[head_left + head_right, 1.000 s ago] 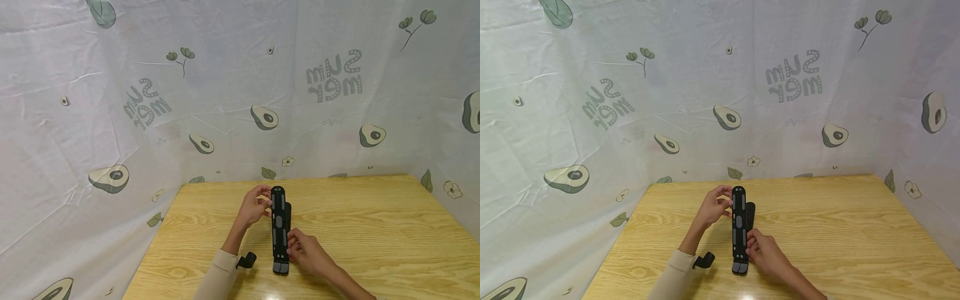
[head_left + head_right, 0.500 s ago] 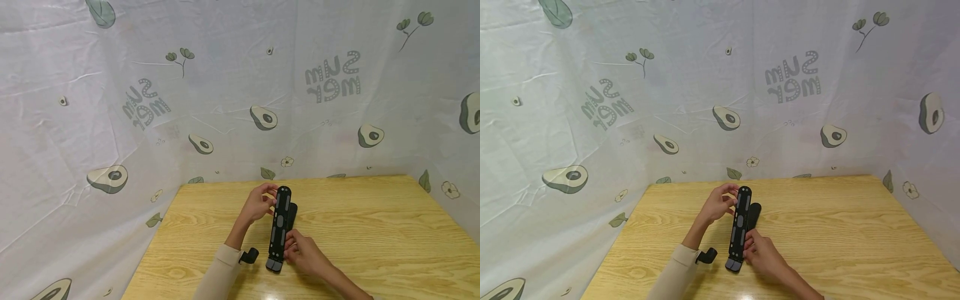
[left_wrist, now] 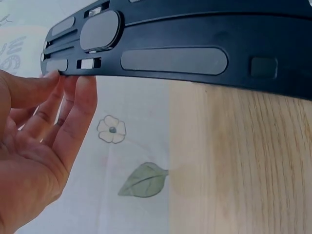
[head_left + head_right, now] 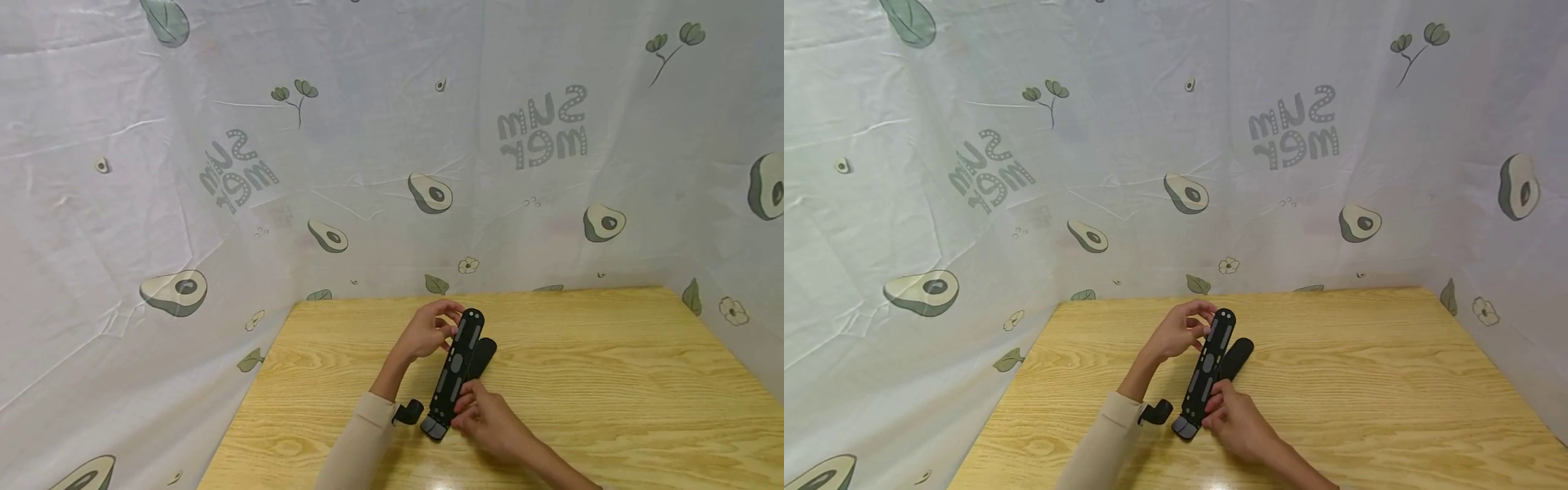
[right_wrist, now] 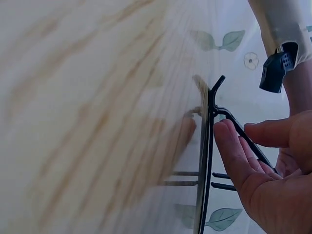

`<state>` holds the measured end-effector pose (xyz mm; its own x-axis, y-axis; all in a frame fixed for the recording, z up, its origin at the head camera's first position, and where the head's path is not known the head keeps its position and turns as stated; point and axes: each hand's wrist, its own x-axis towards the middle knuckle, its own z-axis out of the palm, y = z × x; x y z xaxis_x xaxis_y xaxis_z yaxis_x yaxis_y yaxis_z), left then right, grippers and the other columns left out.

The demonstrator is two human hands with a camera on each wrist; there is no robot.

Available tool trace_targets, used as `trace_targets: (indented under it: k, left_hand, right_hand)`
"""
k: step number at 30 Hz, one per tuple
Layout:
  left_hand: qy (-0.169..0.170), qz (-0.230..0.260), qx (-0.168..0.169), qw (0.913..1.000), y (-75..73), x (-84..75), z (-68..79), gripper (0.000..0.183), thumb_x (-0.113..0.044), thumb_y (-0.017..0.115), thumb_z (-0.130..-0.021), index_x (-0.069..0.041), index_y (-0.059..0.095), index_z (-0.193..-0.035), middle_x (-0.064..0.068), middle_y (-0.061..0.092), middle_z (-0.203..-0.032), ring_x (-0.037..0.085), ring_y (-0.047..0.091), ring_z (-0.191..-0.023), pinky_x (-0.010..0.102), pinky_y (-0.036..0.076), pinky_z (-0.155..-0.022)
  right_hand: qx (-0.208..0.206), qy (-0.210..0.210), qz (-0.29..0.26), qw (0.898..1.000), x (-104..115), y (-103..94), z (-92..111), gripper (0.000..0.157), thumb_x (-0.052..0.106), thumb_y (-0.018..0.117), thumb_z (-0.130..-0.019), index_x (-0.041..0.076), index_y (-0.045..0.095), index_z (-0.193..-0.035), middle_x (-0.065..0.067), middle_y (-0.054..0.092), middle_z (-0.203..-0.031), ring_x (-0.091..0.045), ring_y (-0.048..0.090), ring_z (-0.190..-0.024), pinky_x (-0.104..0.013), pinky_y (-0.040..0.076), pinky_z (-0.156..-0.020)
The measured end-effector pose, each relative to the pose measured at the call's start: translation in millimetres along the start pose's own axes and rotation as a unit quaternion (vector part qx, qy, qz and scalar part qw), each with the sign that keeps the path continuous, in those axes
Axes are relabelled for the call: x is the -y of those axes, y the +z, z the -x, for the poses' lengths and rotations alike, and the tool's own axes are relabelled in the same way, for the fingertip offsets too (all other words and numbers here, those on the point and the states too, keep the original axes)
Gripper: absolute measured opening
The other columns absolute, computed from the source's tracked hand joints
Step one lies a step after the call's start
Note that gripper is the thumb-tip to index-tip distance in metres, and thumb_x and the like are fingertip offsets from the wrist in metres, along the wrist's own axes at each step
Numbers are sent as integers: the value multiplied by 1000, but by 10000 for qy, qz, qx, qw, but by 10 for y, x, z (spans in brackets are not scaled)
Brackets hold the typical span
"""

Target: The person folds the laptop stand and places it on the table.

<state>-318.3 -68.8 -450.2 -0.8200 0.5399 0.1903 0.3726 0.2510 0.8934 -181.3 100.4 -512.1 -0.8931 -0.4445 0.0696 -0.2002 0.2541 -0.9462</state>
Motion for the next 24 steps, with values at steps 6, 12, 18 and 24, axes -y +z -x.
trace_targets:
  k: [6, 12, 18, 24]
  left_hand:
    - [117, -25, 275, 9995, -10, -1, -36, 38, 9, 56, -94, -16, 62, -123, 7, 61, -103, 34, 64, -77, 53, 59, -59]
    - [149, -77, 510, 9986, 1, -10, -67, 37, 6, 56, -96, -17, 63, -124, 5, 62, -104, 26, 64, -76, 36, 60, -58]
    - [57, 11, 507, 9987, -4, 9, -73, 36, 5, 55, -97, -17, 63, -124, 5, 62, -104, 16, 62, -74, 43, 60, -63]
    - [60, 71, 494, 9987, -16, 33, -76, 35, 5, 55, -97, -16, 63, -124, 6, 62, -104, 14, 64, -76, 62, 57, -71]
  right_hand:
    - [37, -10, 147, 9999, 17, 28, -1, 36, -5, 59, -93, -5, 42, -125, -16, 63, -111, -28, 71, -97, -24, 56, -74]
    - [162, 69, 110, 9998, 27, 57, -18, 42, -1, 63, -95, -6, 39, -130, -15, 63, -114, -27, 70, -99, -25, 57, -76]
    - [201, 14, 164, 9997, 13, 63, -32, 44, 0, 64, -95, -6, 41, -131, -15, 63, -116, -26, 70, -100, -24, 56, -78]
    - [196, -5, -143, 9997, -8, 67, -42, 46, 3, 64, -95, -7, 40, -133, -18, 62, -120, -28, 69, -105, -24, 57, -80]
